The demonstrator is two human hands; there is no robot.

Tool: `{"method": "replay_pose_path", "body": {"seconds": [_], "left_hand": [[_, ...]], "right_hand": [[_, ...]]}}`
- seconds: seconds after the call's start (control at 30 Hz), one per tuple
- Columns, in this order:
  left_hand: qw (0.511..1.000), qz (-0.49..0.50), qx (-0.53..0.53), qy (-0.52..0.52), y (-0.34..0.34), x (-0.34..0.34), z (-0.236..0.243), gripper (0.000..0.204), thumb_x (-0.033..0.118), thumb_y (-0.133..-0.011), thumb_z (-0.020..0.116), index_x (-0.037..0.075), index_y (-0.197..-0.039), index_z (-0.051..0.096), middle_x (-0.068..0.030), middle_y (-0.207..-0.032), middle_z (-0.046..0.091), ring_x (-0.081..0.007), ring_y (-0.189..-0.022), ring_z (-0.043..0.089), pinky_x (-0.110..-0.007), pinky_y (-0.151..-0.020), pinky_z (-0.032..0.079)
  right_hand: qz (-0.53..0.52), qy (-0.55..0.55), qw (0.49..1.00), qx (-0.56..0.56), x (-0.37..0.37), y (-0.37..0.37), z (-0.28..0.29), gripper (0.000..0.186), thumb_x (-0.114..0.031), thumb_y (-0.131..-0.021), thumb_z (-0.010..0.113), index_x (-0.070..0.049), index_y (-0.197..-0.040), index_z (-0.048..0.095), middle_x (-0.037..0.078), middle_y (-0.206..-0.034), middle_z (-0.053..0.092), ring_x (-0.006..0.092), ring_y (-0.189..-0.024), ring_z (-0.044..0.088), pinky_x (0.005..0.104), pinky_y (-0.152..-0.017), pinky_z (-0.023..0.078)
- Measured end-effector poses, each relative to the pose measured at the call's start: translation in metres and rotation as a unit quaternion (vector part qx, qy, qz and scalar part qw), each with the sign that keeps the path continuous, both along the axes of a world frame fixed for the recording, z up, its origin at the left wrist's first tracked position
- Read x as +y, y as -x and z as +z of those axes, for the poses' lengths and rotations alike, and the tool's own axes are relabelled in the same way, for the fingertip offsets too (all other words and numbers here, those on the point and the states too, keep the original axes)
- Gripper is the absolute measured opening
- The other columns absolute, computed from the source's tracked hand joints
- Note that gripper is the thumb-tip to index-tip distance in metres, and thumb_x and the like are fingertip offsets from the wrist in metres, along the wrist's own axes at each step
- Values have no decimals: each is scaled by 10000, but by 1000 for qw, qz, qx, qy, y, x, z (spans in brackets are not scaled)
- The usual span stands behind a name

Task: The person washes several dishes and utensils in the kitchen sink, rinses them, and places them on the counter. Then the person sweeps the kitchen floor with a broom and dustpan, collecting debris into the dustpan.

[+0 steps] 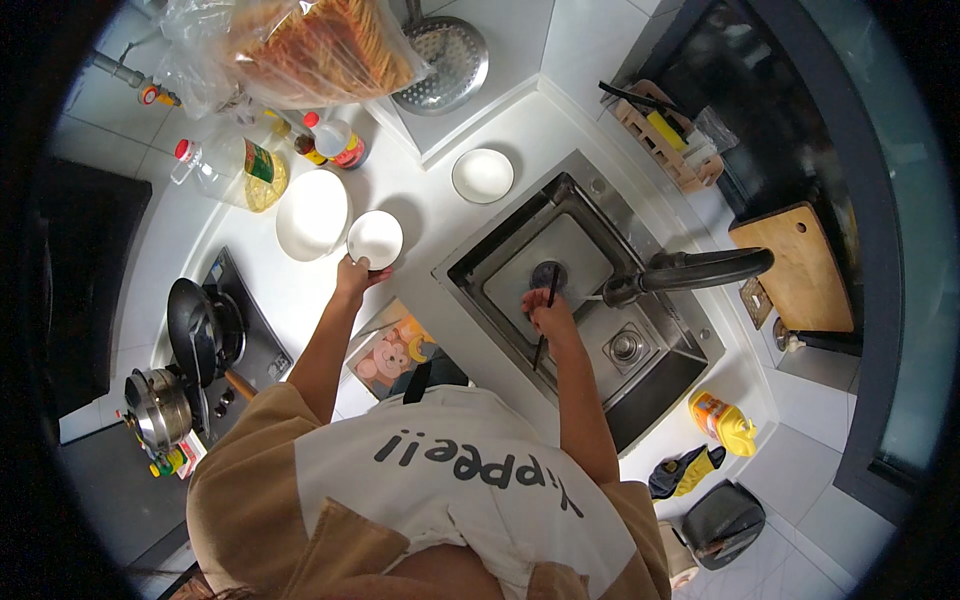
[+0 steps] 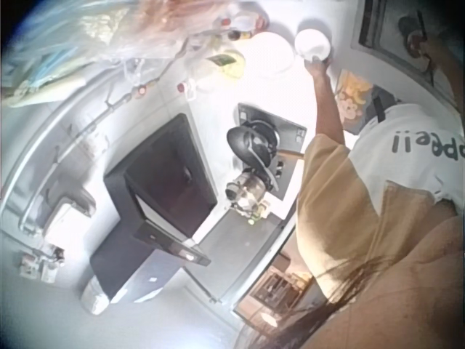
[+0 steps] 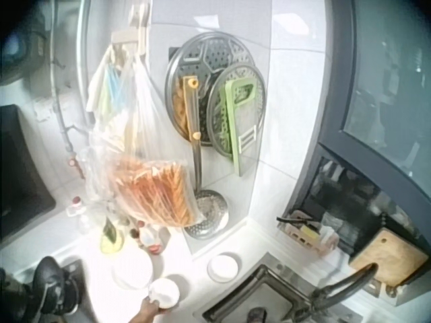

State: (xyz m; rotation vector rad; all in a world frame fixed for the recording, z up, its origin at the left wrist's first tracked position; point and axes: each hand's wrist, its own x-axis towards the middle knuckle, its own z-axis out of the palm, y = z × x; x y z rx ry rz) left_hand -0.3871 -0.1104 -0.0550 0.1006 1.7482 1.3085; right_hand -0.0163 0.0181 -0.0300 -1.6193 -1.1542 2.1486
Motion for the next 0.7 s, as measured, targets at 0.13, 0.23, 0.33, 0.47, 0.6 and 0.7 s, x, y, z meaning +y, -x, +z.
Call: {"method": "replay_pose_path", "body": {"seconds": [0.13, 0.23, 0.33, 0.47, 0.6, 0.7], "left_hand": [[994, -11, 66, -81, 9, -2, 34, 402, 52, -940, 383, -152, -1285, 407, -260, -1024, 654, -324, -773, 718, -380, -662, 640], [984, 33, 130, -118, 46, 0, 54, 343, 53, -944, 404, -176, -1200, 398, -285, -953, 649, -348, -683, 713, -390, -615, 640], [983, 69, 168, -34, 93, 0, 57, 343, 114, -960, 416, -155, -1170, 456, -248, -850, 675, -322, -648, 709, -388, -588, 627], [969, 55, 226, 81, 135, -4, 39, 323, 130, -972, 410, -154, -1002, 562, -198, -724, 682, -263, -534, 674, -357, -507, 601], [962, 49, 216, 157, 157, -6, 17, 320, 127, -967, 423, -133, -922, 604, -180, -692, 679, -234, -488, 646, -340, -450, 571], [962, 35, 201, 182, 169, -9, 1, 305, 107, -960, 418, -130, -917, 605, -181, -683, 676, -226, -472, 633, -331, -429, 553]], "right_hand": [[-18, 8, 1000, -10, -2, -5, -2, 340, 78, -765, 443, -56, -1022, 620, 41, -885, 623, 99, -663, 486, 248, -547, 359], [-26, 1, 1000, -14, -2, -9, -3, 333, 90, -766, 457, -48, -1020, 623, 48, -871, 632, 87, -660, 502, 245, -541, 367], [-38, -9, 999, -14, -2, -10, -2, 339, 86, -755, 463, -51, -1020, 623, 43, -873, 635, 85, -646, 500, 239, -534, 362], [-43, -2, 999, 1, -3, -11, 0, 349, 84, -731, 471, -55, -1014, 619, 41, -875, 634, 83, -617, 486, 232, -519, 348], [-41, 0, 999, -5, -3, -10, 1, 358, 85, -713, 475, -57, -1009, 618, 39, -868, 627, 81, -608, 475, 228, -515, 337], [-45, 9, 999, -4, -3, -8, 3, 362, 86, -708, 470, -60, -1003, 621, 34, -862, 621, 83, -615, 472, 230, -522, 335]]}}
